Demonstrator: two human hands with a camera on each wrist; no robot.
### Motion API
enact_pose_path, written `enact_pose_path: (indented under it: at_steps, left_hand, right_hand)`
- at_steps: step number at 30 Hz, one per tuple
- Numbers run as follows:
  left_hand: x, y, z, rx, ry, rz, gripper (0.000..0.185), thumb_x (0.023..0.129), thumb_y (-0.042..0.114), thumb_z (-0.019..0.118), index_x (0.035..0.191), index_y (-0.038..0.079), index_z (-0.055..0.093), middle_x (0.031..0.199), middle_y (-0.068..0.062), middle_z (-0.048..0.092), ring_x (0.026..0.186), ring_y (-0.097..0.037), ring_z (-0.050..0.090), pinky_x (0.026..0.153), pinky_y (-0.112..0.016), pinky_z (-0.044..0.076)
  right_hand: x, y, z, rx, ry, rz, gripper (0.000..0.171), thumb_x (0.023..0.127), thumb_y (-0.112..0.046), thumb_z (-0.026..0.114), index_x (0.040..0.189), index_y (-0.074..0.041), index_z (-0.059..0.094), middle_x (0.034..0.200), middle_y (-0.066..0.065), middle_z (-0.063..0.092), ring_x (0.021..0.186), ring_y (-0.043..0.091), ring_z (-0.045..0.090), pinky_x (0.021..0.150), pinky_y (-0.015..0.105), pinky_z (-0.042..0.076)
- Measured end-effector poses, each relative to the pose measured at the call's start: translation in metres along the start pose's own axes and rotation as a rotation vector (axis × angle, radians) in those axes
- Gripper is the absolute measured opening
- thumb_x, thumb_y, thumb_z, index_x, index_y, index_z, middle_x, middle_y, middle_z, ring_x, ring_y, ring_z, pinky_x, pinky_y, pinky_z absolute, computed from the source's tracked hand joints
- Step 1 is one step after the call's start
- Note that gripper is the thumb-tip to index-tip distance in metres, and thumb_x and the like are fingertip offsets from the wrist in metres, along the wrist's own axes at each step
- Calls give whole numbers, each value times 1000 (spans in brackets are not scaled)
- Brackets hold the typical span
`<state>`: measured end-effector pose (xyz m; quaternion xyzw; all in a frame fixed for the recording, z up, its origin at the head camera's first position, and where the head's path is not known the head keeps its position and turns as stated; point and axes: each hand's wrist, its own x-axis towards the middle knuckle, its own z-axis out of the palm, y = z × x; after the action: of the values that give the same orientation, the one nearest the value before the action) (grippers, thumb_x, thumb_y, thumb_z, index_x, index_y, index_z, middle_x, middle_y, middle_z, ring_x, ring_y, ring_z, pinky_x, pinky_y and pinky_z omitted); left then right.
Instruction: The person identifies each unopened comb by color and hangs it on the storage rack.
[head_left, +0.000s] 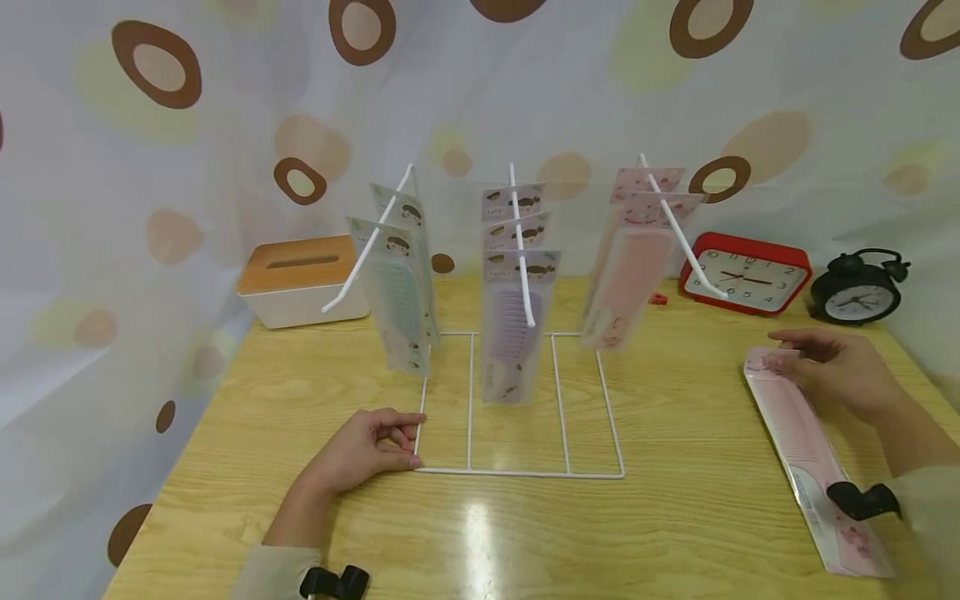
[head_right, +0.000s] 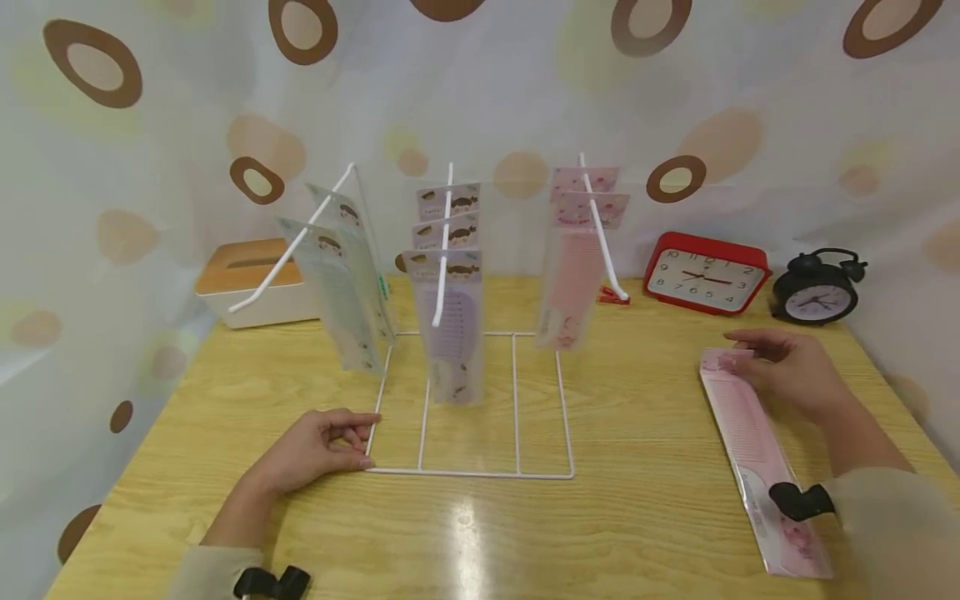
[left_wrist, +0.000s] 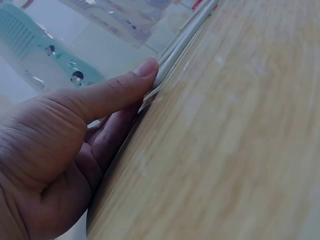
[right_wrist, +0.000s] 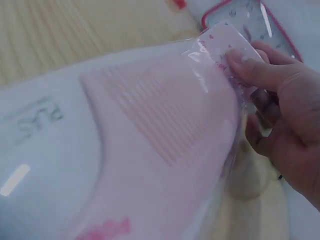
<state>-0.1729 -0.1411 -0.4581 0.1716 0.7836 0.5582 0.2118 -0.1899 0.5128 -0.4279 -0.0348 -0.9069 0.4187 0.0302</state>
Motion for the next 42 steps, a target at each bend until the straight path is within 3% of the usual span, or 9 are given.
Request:
enact_pose_path:
  at_steps: [6, 10, 12, 15, 18, 26, 30, 34, 42]
  left_hand:
    - [-2, -1, 0, -5, 4, 8, 60, 81, 13, 84, 134, -3, 61, 105, -15, 62, 86, -10, 64, 73, -20, 56]
    - [-2, -1, 0, -9, 6, 10, 60, 80, 12, 84, 134, -3, 61, 104, -15, 63, 86, -10, 64, 73, -20, 56]
    - [-2, 0, -1, -10, 6, 8, 60, 80, 12, 84, 134, -2, 61, 104, -15, 63, 86, -10, 64, 73, -20, 56]
    - [-2, 0, -1, -2, 3, 5, 60, 80, 14, 85, 133, -1, 62, 105, -15, 63, 87, -11, 64, 73, -21, 56]
    - [-2, 0, -1, 19, 0, 10, 60, 81, 15, 84, 133, -1, 62, 105, -16, 64, 87, -12, 64, 74, -21, 56]
    - [-3, -1, 0, 16, -1, 14, 59, 81, 14, 84, 134, -2, 61, 106, -17, 63, 87, -10, 63, 75, -20, 56]
    - [-2, -2, 2, 8, -2, 16, 59, 82, 14, 83, 134, -2, 61, 107, -17, 63, 88, -10, 63, 75, -20, 56]
    - [-3, -4, 3, 20, -2, 16, 60, 82, 15, 83, 134, -2, 61, 107, -17, 63, 88, -10, 64, 75, -20, 56]
    - [-2, -4, -1, 40, 0, 21, 59, 82, 18, 84, 134, 1, 62, 106, -15, 63, 88, -12, 64, 75, -20, 56]
  right_hand:
    - [-20, -54, -5, 176, 164, -42, 30, 94, -12, 69, 124, -20, 67, 103, -31, 62, 84, -14, 61, 67, 7, 52]
    - [-42, -99, -6, 237, 236, -142, 29, 94, -5, 67, 123, -11, 68, 106, -21, 63, 83, -8, 63, 71, 5, 50]
    - [-53, -120, -2, 388, 238, -241, 28, 93, 5, 64, 119, -5, 70, 104, -14, 66, 83, -3, 65, 74, 5, 51]
    - [-67, -145, 6, 683, 170, -450, 29, 90, 19, 57, 116, 10, 67, 101, 1, 71, 87, 7, 69, 81, 11, 54]
    - [-79, -166, 14, 884, 60, -629, 30, 90, 24, 51, 118, 22, 60, 103, 12, 73, 95, 18, 72, 87, 21, 57]
    - [-95, -222, 37, 1245, -168, -800, 31, 87, 31, 48, 117, 28, 55, 110, 30, 70, 107, 33, 71, 96, 34, 56]
    - [-95, -253, 47, 1262, -115, -850, 29, 80, 35, 54, 108, 32, 56, 103, 33, 70, 99, 36, 73, 89, 36, 59]
    - [-94, -276, 56, 1225, 26, -880, 27, 75, 35, 60, 102, 33, 57, 95, 33, 71, 89, 36, 75, 82, 36, 61]
    - [-90, -291, 64, 1212, 131, -874, 26, 74, 37, 59, 99, 34, 58, 90, 33, 71, 83, 36, 75, 80, 37, 61]
